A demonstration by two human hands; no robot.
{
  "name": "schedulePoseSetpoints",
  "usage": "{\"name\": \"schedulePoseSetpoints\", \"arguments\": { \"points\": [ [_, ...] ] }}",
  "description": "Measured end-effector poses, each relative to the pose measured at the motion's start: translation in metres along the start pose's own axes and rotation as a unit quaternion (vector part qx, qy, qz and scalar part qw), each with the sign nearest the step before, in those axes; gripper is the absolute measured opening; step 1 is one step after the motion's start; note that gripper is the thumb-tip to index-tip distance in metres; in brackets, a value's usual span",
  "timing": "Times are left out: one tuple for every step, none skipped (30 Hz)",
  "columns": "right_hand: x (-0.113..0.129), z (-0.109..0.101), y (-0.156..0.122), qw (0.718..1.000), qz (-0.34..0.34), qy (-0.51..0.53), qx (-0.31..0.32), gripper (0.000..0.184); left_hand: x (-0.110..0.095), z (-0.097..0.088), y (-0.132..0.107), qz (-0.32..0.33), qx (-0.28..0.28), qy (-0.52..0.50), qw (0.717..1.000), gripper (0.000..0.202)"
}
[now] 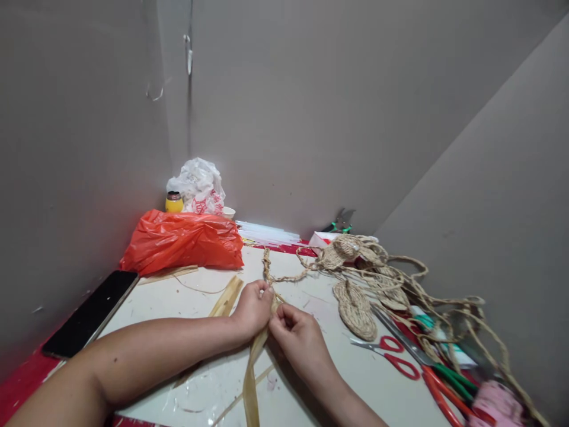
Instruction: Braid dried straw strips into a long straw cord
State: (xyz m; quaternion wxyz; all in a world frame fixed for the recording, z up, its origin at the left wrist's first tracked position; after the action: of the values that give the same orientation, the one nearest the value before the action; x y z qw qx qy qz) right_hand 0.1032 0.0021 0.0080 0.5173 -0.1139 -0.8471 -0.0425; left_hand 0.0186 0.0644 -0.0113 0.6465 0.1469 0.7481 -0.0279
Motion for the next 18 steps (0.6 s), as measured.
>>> {"name": "schedulePoseSetpoints", "arguments": {
  "points": [
    [0.001,0.0,0.0,1.0,-0.001,0.001,-0.001,0.021,0.0,0.0,0.0,0.0,0.002,-0.005,1.0,0.016],
    [0.001,-0.001,-0.001,1.0,-0.002,0.001,-0.004,0.021,-0.001,0.0,0.0,-0.001,0.002,-0.008,1.0,0.016],
    [0.002,-0.001,-0.001,1.0,-0.003,0.0,-0.006,0.02,-0.001,0.0,0.0,0.001,0.001,-0.009,1.0,0.016],
    [0.002,-0.001,-0.001,1.0,-0.004,0.0,-0.009,0.02,-0.002,-0.001,0.0,0.005,-0.002,-0.007,1.0,0.017],
    [0.001,-0.001,-0.001,1.0,-0.004,0.001,-0.011,0.02,-0.003,-0.002,0.0,0.008,-0.006,-0.004,1.0,0.017],
    [0.001,-0.001,-0.001,1.0,-0.004,0.004,-0.012,0.02,-0.003,-0.003,0.001,0.011,-0.009,-0.001,1.0,0.017],
    [0.0,-0.001,-0.001,1.0,-0.003,0.008,-0.012,0.02,-0.003,-0.003,0.001,0.012,-0.01,0.001,1.0,0.018],
    [-0.001,0.0,-0.001,1.0,-0.002,0.014,-0.01,0.021,-0.003,-0.003,0.001,0.012,-0.01,0.002,1.0,0.018],
    [-0.002,0.001,-0.002,1.0,0.001,0.022,-0.007,0.021,-0.003,-0.003,0.001,0.012,-0.009,0.001,1.0,0.018],
    [-0.003,0.002,-0.002,0.999,0.005,0.032,-0.002,0.021,-0.002,-0.002,0.001,0.01,-0.008,0.0,1.0,0.018],
    [-0.004,0.003,-0.002,0.999,0.011,0.043,0.006,0.021,-0.001,-0.002,0.001,0.006,-0.008,-0.003,1.0,0.018],
    [-0.006,0.006,-0.002,0.998,0.021,0.055,0.016,0.02,0.001,-0.002,0.0,0.001,-0.008,-0.007,1.0,0.018],
    [-0.007,0.007,-0.003,0.997,0.031,0.064,0.024,0.02,0.003,-0.001,0.0,-0.006,-0.009,-0.014,1.0,0.019],
    [-0.008,0.009,-0.003,0.997,0.037,0.068,0.026,0.02,0.005,-0.001,-0.001,-0.013,-0.012,-0.027,0.999,0.019],
    [-0.007,0.009,-0.003,0.997,0.036,0.064,0.021,0.02,0.007,0.0,-0.001,-0.02,-0.014,-0.043,0.999,0.019],
    [-0.004,0.007,-0.002,0.998,0.026,0.051,0.007,0.02,0.01,0.0,-0.002,-0.027,-0.017,-0.059,0.998,0.018],
    [0.0,0.004,-0.002,0.999,0.009,0.029,-0.015,0.02,0.011,0.001,-0.002,-0.032,-0.019,-0.073,0.997,0.018],
    [0.004,0.0,-0.001,0.999,-0.01,0.0,-0.038,0.02,0.013,0.002,-0.003,-0.036,-0.02,-0.087,0.995,0.018]
  ]
}}
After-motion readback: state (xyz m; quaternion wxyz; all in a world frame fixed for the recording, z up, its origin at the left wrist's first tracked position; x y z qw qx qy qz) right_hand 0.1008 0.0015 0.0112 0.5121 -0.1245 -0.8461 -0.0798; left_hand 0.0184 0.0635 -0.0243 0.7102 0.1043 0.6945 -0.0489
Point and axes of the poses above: each hand's wrist, its own y-axis towards the middle knuckle, its own z-axis out of the palm, x = y × z, the point moved 10 cm from there along y, towards the middle knuckle, and after that the axes turned 10 degrees about z, right-handed, at the moved point
